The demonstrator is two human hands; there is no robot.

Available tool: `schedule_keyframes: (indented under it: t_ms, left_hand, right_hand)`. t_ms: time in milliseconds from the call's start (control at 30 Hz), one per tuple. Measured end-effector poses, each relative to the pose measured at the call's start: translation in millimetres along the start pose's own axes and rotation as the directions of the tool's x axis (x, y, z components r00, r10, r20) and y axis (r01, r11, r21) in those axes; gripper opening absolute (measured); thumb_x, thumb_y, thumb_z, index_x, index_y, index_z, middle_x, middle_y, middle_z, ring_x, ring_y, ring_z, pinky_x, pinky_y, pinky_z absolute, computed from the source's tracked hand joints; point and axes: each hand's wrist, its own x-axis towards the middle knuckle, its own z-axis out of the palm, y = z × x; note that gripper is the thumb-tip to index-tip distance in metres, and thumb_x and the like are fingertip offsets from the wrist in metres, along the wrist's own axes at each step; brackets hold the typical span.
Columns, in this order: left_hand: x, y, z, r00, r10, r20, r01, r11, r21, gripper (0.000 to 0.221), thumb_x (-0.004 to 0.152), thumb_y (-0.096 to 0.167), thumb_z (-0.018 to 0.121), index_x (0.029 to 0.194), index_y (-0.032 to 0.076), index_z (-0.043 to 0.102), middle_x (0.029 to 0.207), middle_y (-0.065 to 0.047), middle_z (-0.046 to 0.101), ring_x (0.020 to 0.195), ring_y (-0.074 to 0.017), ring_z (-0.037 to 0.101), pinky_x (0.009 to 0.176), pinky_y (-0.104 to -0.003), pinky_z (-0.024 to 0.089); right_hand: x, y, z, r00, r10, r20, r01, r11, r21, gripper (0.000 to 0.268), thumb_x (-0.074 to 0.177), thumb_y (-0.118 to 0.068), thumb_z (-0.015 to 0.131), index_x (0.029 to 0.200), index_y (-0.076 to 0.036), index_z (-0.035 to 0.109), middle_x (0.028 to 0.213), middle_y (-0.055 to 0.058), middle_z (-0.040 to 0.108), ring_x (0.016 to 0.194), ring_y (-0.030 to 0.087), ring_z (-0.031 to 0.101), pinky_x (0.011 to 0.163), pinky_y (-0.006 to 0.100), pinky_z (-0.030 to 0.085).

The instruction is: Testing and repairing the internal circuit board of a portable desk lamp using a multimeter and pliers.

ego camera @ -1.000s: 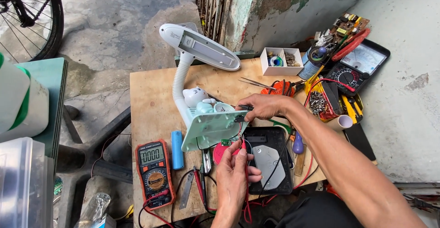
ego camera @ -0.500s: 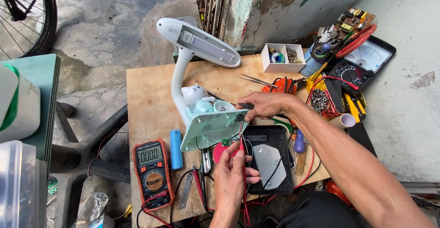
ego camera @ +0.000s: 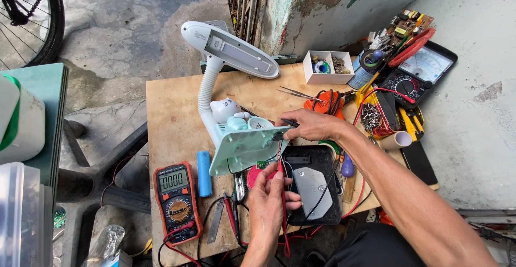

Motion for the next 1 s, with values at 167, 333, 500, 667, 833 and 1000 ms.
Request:
schedule_keyframes:
  t_ms: [167, 333, 500, 667, 833, 1000]
  left_hand:
    - [4, 6, 8, 0.999, 0.027, -0.036, -0.025, 0.998, 0.065, 0.049, 0.107, 0.026, 0.061, 0.151, 0.006, 0.065, 0.104, -0.015, 0.077, 0.062, -0.0194, 0.075, 0.057, -0.031, 0.068]
    - [11, 14, 19, 0.997, 0.036, -0.066, -0.027, 0.99, 0.137, 0.051, 0.108, 0.023, 0.055, 0.156, 0.008, 0.061, 0.101, -0.009, 0.078, 0.067, -0.0212, 0.08, 0.066, -0.03, 0.067]
    - [27, 4, 20, 0.984, 0.175, -0.045, -0.172, 0.984, 0.052, 0.056, 0.108, 0.015, 0.057, 0.155, -0.013, 0.049, 0.101, -0.024, 0.073, 0.07, -0.0326, 0.083, 0.066, -0.04, 0.077]
    - [32, 3, 24, 0.979, 0.195, -0.053, -0.191, 0.979, 0.076, 0.056, 0.109, 0.015, 0.055, 0.156, -0.014, 0.047, 0.104, -0.026, 0.073, 0.076, -0.0357, 0.085, 0.071, -0.043, 0.077]
    - [37, 2, 24, 0.978, 0.202, -0.042, -0.198, 0.976, 0.089, 0.056, 0.11, 0.015, 0.054, 0.158, -0.014, 0.045, 0.106, -0.026, 0.072, 0.078, -0.0357, 0.085, 0.074, -0.042, 0.077]
    - [38, -1, 23, 0.978, 0.204, -0.044, -0.199, 0.976, 0.086, 0.056, 0.111, 0.015, 0.054, 0.158, -0.014, 0.044, 0.105, -0.026, 0.072, 0.078, -0.0361, 0.085, 0.073, -0.043, 0.077]
  right_hand:
    - [-57, -19, 10, 0.925, 0.181, -0.333, -0.066, 0.942, 0.328, 0.084, 0.098, -0.055, 0.055, 0.172, -0.017, 0.048, 0.13, 0.007, 0.049, 0.087, 0.018, 0.049, 0.074, 0.033, 0.046]
    - [-72, 12, 48, 0.85, 0.261, -0.456, -0.043, 0.9, 0.435, 0.04, 0.107, -0.037, 0.056, 0.128, -0.008, 0.073, 0.102, 0.007, 0.067, 0.072, 0.016, 0.056, 0.073, 0.033, 0.05]
    - [-37, 44, 84, 0.86, 0.129, -0.494, 0.223, 0.776, 0.59, 0.04, 0.102, -0.016, 0.068, 0.138, -0.003, 0.076, 0.082, 0.019, 0.075, 0.053, 0.013, 0.061, 0.036, 0.018, 0.042]
    - [-9, 61, 89, 0.854, 0.123, -0.506, 0.22, 0.796, 0.564, 0.034, 0.101, -0.018, 0.068, 0.133, -0.008, 0.078, 0.082, 0.019, 0.08, 0.051, 0.015, 0.066, 0.034, 0.022, 0.044]
    - [-8, 62, 87, 0.84, 0.128, -0.527, 0.224, 0.803, 0.552, 0.032, 0.102, -0.02, 0.067, 0.129, -0.011, 0.081, 0.082, 0.017, 0.08, 0.051, 0.012, 0.064, 0.035, 0.021, 0.042]
    - [-11, 59, 88, 0.846, 0.115, -0.522, 0.227, 0.807, 0.545, 0.03, 0.102, -0.019, 0.067, 0.128, -0.013, 0.082, 0.08, 0.016, 0.08, 0.051, 0.012, 0.064, 0.036, 0.02, 0.042]
